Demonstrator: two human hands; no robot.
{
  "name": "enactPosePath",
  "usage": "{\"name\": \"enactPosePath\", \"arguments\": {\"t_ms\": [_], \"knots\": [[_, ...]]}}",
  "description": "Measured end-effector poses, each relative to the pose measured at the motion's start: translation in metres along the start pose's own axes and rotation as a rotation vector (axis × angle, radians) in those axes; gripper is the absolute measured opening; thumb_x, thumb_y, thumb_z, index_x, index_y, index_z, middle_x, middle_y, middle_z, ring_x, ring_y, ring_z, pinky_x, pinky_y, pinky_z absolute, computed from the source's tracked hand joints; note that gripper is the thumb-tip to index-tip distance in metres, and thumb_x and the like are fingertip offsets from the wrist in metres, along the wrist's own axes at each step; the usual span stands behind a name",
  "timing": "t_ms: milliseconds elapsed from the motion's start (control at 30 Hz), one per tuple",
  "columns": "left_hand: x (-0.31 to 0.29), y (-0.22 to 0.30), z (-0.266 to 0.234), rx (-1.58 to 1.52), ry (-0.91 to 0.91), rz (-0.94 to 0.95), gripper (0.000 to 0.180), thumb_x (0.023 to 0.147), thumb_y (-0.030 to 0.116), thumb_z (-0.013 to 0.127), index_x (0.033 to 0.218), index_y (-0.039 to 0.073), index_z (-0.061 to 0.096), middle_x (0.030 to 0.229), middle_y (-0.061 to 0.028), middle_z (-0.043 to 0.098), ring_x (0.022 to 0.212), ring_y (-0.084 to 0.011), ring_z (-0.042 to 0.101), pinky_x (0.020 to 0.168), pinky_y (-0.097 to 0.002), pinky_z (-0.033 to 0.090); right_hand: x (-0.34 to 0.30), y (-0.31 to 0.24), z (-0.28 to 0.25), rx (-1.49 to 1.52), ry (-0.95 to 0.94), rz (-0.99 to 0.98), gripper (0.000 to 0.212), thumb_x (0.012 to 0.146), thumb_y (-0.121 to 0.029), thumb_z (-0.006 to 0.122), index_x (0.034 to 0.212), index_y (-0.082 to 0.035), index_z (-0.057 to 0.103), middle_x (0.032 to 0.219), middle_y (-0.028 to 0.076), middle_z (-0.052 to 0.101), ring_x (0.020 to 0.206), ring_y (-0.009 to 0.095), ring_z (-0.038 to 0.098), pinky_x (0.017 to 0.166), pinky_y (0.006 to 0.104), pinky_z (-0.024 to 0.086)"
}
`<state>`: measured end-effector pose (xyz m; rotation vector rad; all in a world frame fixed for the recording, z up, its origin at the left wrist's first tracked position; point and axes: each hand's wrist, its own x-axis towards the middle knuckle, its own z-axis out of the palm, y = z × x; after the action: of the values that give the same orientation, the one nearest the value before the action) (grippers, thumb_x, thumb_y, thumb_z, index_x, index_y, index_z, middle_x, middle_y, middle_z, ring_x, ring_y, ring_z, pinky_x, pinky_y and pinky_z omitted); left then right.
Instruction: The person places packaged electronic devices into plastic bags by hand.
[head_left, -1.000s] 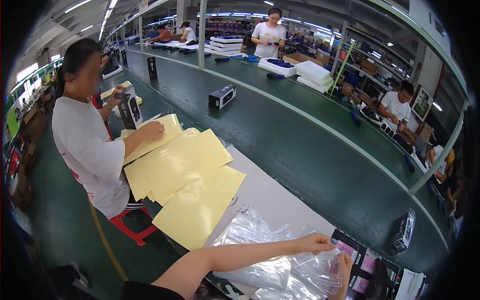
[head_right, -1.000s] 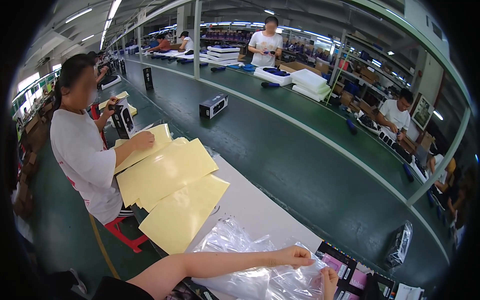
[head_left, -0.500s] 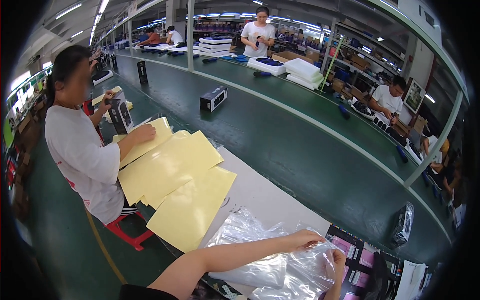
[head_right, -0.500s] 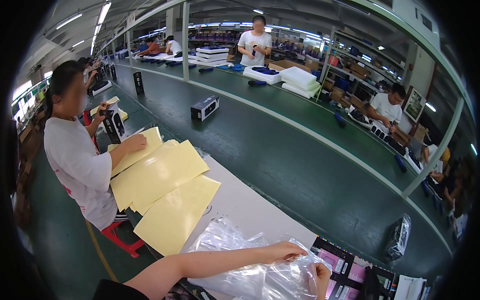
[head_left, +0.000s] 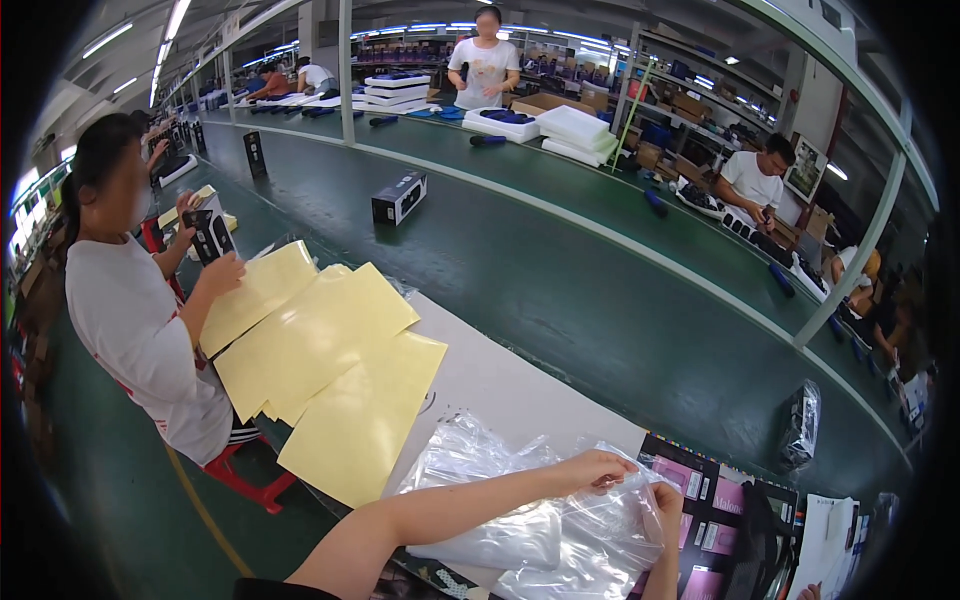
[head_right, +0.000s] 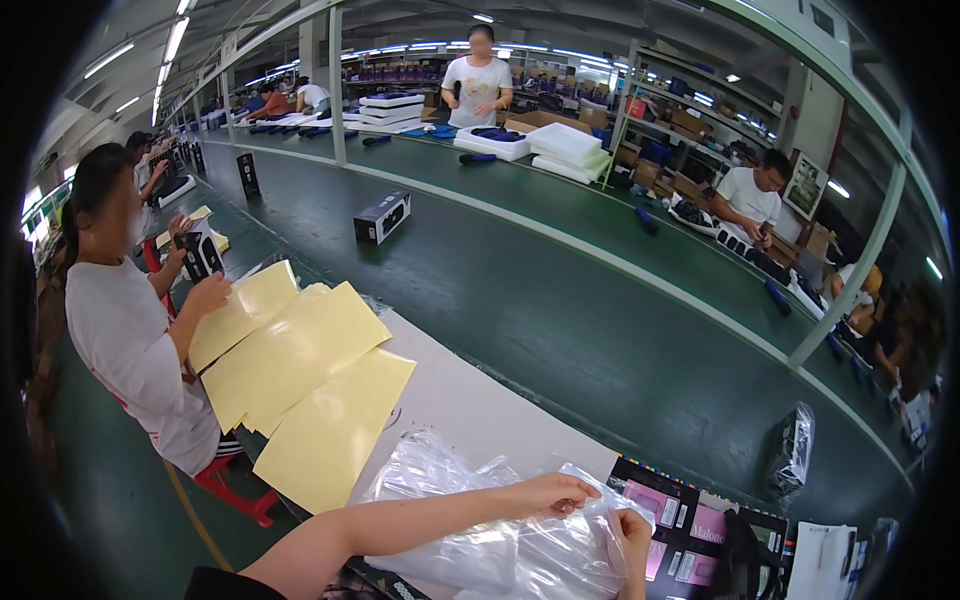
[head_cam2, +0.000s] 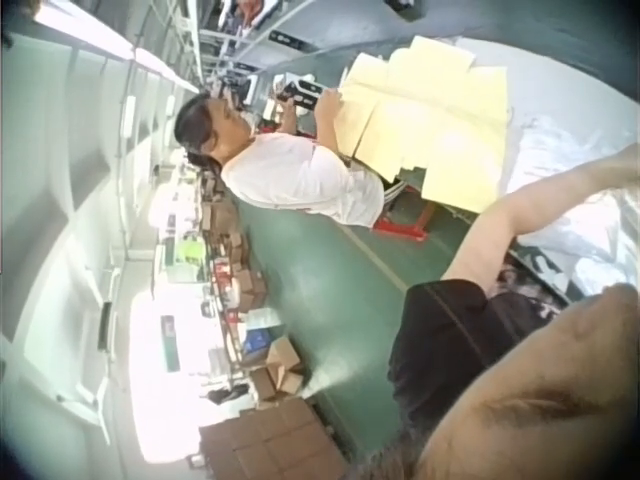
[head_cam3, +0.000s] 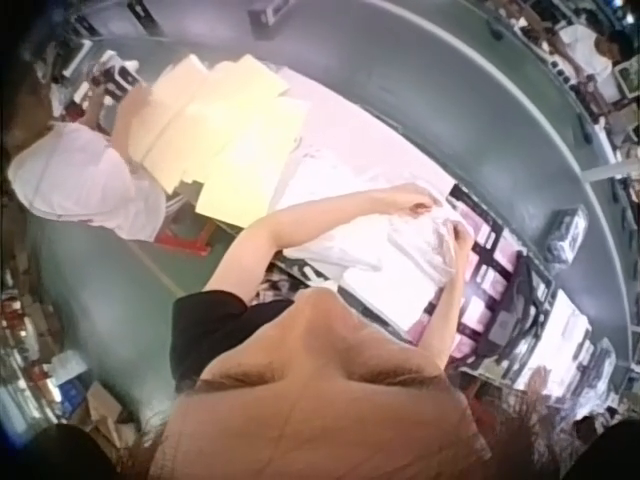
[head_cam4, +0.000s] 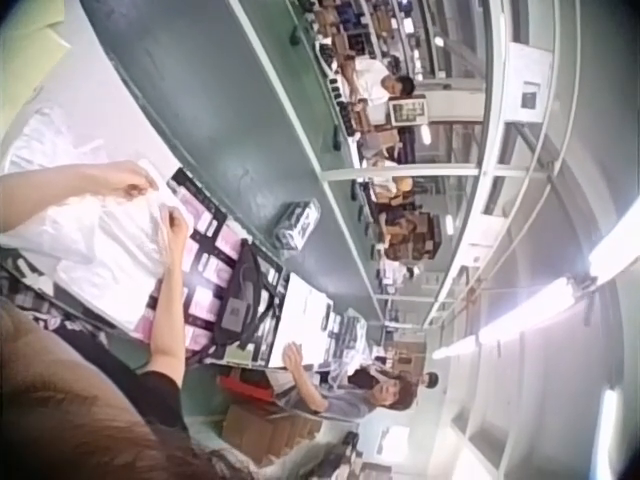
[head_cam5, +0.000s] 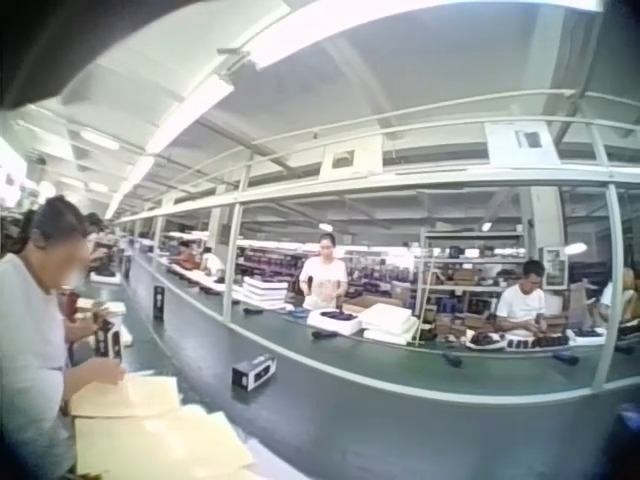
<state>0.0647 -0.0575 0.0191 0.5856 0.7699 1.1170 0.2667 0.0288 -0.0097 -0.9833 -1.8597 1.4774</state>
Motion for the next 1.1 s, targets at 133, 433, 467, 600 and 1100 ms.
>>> {"name": "enactPosePath", "arguments": {"t_ms": [133, 433, 467, 600, 1100], "knots": [[0.0053, -0.0070, -0.0071, -0.023, -0.041, 0.037, 0.028, 0.088, 0.013, 0.046, 0.113, 0.002, 0.054, 0.069, 0.0035, 0.042, 0.062, -0.0046, 0.038, 0.056, -0.0178, 0.035, 0.0009, 0.0034, -0.0005, 0.012, -0.002, 0.001, 0.016, 0.083, -0.009, 0.060, 0.069, 0.000, 0.057, 0.061, -0.005, 0.052, 0.054, 0.001, 0.044, 0.047, 0.0166, 0.034], [0.0007, -0.0037, -0.0030, 0.035, 0.000, 0.025, 0.028, 0.088, 0.013, 0.046, 0.114, 0.006, 0.055, 0.070, 0.0037, 0.045, 0.062, -0.0035, 0.039, 0.058, -0.0168, 0.037, -0.0014, -0.0044, 0.0029, 0.051, 0.001, -0.006, 0.018, 0.082, -0.012, 0.061, 0.068, -0.002, 0.057, 0.059, -0.004, 0.052, 0.052, 0.001, 0.043, 0.045, 0.0172, 0.033], [0.0010, -0.0040, -0.0035, 0.033, -0.005, 0.028, 0.028, 0.088, 0.013, 0.046, 0.114, 0.006, 0.055, 0.070, 0.0036, 0.046, 0.062, -0.0036, 0.039, 0.058, -0.0169, 0.037, -0.0014, -0.0037, 0.0022, 0.059, -0.004, 0.013, 0.015, 0.082, -0.009, 0.061, 0.070, 0.000, 0.058, 0.062, -0.004, 0.054, 0.055, 0.001, 0.045, 0.048, 0.0169, 0.035], [0.0013, -0.0046, -0.0042, 0.030, -0.010, 0.030, 0.028, 0.088, 0.013, 0.046, 0.114, 0.006, 0.055, 0.070, 0.0032, 0.046, 0.062, -0.0038, 0.040, 0.058, -0.0169, 0.037, -0.0003, 0.0001, 0.0013, 0.046, 0.007, 0.031, 0.015, 0.082, -0.009, 0.061, 0.070, 0.000, 0.058, 0.061, -0.004, 0.054, 0.054, 0.002, 0.045, 0.048, 0.0170, 0.035], [0.0033, -0.0079, -0.0044, 0.086, -0.019, 0.062, 0.027, 0.087, 0.014, 0.048, 0.112, 0.003, 0.054, 0.071, 0.0023, 0.047, 0.058, -0.0047, 0.039, 0.052, -0.0179, 0.033, -0.0030, -0.0050, 0.0057, 0.026, 0.028, -0.059, 0.020, 0.082, -0.013, 0.061, 0.065, -0.004, 0.055, 0.058, -0.004, 0.051, 0.050, 0.002, 0.043, 0.043, 0.0187, 0.032]]}}
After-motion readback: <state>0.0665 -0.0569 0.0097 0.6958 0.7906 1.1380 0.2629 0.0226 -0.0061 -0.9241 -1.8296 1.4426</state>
